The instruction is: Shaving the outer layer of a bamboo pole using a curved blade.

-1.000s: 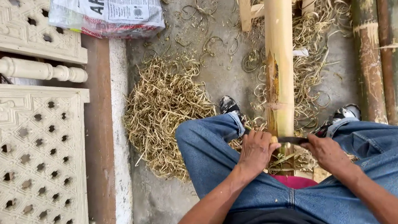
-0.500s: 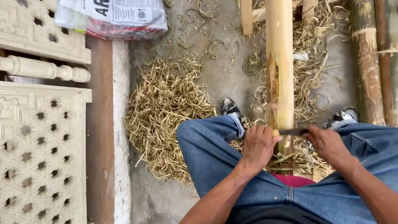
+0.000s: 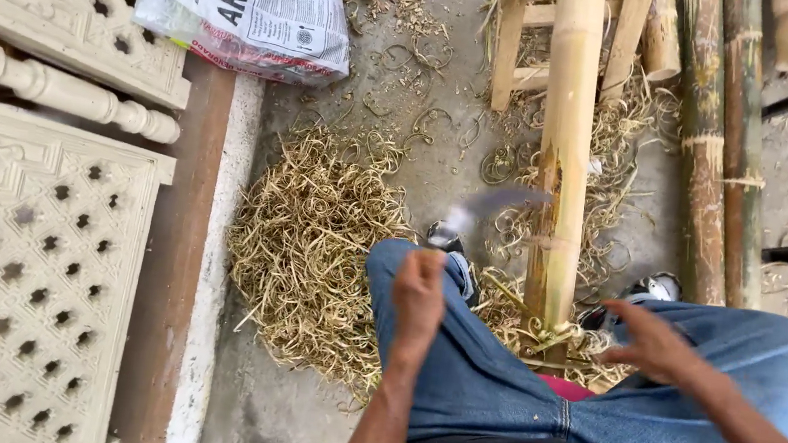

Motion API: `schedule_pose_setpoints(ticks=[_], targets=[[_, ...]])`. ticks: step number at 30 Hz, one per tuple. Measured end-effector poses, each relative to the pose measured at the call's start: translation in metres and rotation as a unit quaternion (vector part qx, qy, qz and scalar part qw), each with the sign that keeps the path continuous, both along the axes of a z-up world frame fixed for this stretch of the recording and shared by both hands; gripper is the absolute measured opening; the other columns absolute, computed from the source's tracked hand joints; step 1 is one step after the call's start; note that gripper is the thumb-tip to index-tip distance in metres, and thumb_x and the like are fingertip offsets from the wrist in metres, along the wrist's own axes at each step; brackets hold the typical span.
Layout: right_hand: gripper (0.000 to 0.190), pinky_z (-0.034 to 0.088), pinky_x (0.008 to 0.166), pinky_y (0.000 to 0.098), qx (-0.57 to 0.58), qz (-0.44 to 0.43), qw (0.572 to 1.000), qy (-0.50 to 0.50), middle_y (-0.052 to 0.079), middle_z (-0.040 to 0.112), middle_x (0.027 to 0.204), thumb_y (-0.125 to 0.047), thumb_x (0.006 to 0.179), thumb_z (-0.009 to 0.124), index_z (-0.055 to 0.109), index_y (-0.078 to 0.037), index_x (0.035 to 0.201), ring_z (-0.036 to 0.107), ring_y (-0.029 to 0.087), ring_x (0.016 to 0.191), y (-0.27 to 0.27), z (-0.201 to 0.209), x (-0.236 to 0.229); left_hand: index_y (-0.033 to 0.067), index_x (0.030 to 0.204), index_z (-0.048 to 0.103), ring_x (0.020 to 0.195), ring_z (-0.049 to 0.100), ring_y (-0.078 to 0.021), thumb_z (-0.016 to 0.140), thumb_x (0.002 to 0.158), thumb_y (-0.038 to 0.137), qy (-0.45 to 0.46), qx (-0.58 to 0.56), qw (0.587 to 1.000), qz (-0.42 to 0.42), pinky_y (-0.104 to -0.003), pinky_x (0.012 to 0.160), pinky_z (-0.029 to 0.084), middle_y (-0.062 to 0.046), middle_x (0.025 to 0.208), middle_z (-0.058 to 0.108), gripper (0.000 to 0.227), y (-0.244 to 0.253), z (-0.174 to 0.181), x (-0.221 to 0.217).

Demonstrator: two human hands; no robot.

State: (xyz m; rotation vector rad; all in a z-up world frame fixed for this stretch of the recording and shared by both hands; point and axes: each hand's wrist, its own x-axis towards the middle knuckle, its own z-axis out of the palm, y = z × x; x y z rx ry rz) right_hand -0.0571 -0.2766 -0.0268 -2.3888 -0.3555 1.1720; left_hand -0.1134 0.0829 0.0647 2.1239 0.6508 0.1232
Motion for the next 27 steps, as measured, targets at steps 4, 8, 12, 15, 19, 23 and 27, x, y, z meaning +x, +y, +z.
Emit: schedule_pose_setpoints(ticks=[4, 8, 12, 15, 19, 23, 27], targets=[[0.067, 0.048, 0.109, 0.0408, 0.088, -0.068, 0.989, -0.103, 0.017, 0.057, 0.132, -0.027, 0.078, 0.086, 0.051, -0.005, 0.130, 0.057, 0.031, 0.125, 0.057, -0.004, -0.038, 0.0046, 0.095, 0.059, 0.064, 0.054, -0.0196, 0.045, 0.103, 0.056, 0.017, -0.020, 0.986, 0.162, -0.039, 0.057, 0.051, -0.006, 0.080, 0.056, 0.054, 0.063, -0.049, 0.005], [0.040, 0.052, 0.103, 0.0359, 0.041, -0.123, 0.981, -0.146, 0.012, 0.062, 0.118, -0.023, 0.087, 0.077, 0.063, -0.013, 0.124, 0.061, 0.027, 0.114, 0.085, -0.002, -0.059, 0.0065, 0.100, 0.063, 0.070, 0.057, -0.0169, 0.047, 0.105, 0.059, -0.113, 0.073, 0.975, 0.176, -0.039, 0.062, 0.048, -0.003, 0.080, 0.061, 0.055, 0.055, -0.081, 0.006], [0.028, 0.055, 0.090, 0.0320, 0.128, -0.123, 0.954, -0.241, 0.011, 0.064, 0.112, 0.003, 0.083, 0.061, 0.072, -0.009, 0.107, 0.064, 0.024, 0.099, 0.086, -0.020, -0.072, 0.0093, 0.100, 0.058, 0.072, 0.060, -0.0190, 0.036, 0.102, 0.061, -0.038, 0.037, 0.985, 0.163, -0.039, 0.061, 0.052, -0.004, 0.082, 0.057, 0.056, 0.042, -0.066, 0.022], [0.027, 0.056, 0.075, 0.0348, 0.174, -0.298, 0.933, -0.104, 0.009, 0.070, 0.095, 0.004, 0.087, 0.052, 0.075, -0.007, 0.096, 0.066, 0.022, 0.080, 0.092, 0.003, -0.064, 0.0086, 0.096, 0.058, 0.075, 0.061, -0.0210, 0.034, 0.103, 0.060, -0.003, 0.073, 0.987, 0.141, -0.039, 0.065, 0.052, -0.006, 0.084, 0.058, 0.058, 0.041, -0.067, 0.028], [0.026, 0.050, 0.067, 0.0299, 0.308, -0.461, 0.831, 0.041, 0.007, 0.069, 0.074, 0.011, 0.078, 0.040, 0.064, 0.003, 0.075, 0.060, 0.018, 0.068, 0.078, -0.051, -0.063, 0.0065, 0.095, 0.057, 0.077, 0.060, -0.0236, 0.031, 0.107, 0.059, 0.004, 0.156, 0.980, 0.122, -0.044, 0.068, 0.049, -0.008, 0.085, 0.057, 0.060, 0.040, -0.066, 0.030], [0.020, 0.045, 0.057, 0.0309, 0.312, -0.477, 0.818, 0.082, 0.009, 0.062, 0.066, 0.009, 0.075, 0.039, 0.057, 0.003, 0.070, 0.055, 0.020, 0.059, 0.054, -0.112, -0.058, 0.0086, 0.097, 0.057, 0.076, 0.062, -0.0227, 0.029, 0.104, 0.058, 0.006, 0.098, 0.986, 0.133, -0.042, 0.067, 0.052, -0.008, 0.084, 0.057, 0.058, 0.040, -0.055, 0.029], [0.025, 0.034, 0.047, 0.0338, 0.351, -0.459, 0.801, 0.158, 0.008, 0.051, 0.057, -0.001, 0.087, 0.041, 0.052, -0.002, 0.065, 0.045, 0.020, 0.050, 0.032, -0.148, -0.063, 0.0078, 0.095, 0.058, 0.077, 0.062, -0.0239, 0.030, 0.106, 0.058, 0.025, 0.117, 0.984, 0.134, -0.042, 0.070, 0.051, -0.009, 0.083, 0.058, 0.059, 0.046, -0.059, 0.026]])
